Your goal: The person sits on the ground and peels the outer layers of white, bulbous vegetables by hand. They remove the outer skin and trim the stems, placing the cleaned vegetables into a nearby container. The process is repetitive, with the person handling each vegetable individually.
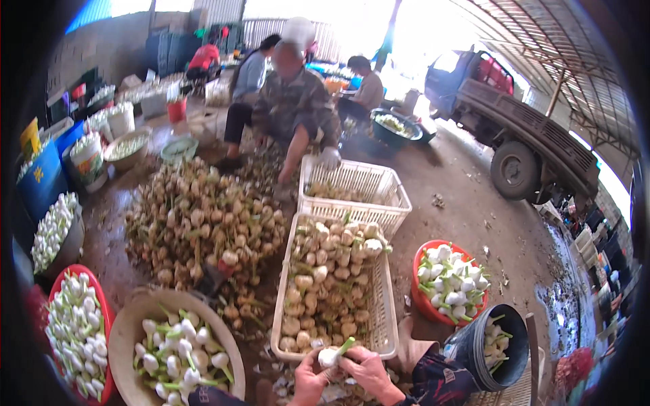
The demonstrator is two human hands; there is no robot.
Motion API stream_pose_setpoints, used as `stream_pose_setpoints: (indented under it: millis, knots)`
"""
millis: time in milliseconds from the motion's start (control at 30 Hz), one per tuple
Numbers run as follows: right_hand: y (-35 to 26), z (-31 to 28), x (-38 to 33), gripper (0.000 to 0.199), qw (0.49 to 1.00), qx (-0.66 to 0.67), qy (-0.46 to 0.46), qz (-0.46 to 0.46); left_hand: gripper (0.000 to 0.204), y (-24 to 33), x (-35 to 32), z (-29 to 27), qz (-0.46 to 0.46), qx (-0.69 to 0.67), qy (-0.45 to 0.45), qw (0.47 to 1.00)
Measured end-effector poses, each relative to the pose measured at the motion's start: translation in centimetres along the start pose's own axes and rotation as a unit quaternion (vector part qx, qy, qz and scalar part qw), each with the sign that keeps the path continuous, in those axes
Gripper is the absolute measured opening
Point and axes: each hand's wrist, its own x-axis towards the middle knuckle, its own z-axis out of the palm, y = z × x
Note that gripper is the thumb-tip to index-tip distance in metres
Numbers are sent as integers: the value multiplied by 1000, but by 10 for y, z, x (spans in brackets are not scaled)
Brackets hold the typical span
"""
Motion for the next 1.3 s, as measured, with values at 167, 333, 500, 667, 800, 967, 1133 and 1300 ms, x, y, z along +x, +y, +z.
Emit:
stream_pose_setpoints:
  millis: [167, 333, 500, 667, 800, 967, 1133, 1300]
  knots:
    - [-25, -9, -16, 18, 994, -17, -8, -110, 54, 1, -4, 10, 96, 100, 24, 990]
    - [-12, -3, -19, 17, 969, 233, 25, 77, 54, 5, -14, 15, 224, 374, 47, 899]
    - [-11, 9, -17, 17, 962, 246, 48, 108, 52, 17, -13, 18, 217, 337, 66, 914]
    - [-26, 3, -19, 20, 976, 201, 34, 79, 35, 41, -15, 14, -66, -13, -3, 998]
    - [-24, -5, -16, 20, 988, 146, 13, 50, 23, 26, -9, 3, -110, -72, -15, 991]
    - [-31, -10, -11, 16, 986, 167, -26, 6, 30, 25, -9, 15, -17, 87, -38, 995]
    - [-14, -5, -9, 11, 971, 229, -50, 37, 27, 26, -11, 2, -79, -67, -49, 993]
    - [-35, -14, -17, 11, 956, 262, -99, 90, 29, 27, -21, -5, -143, -33, -22, 989]
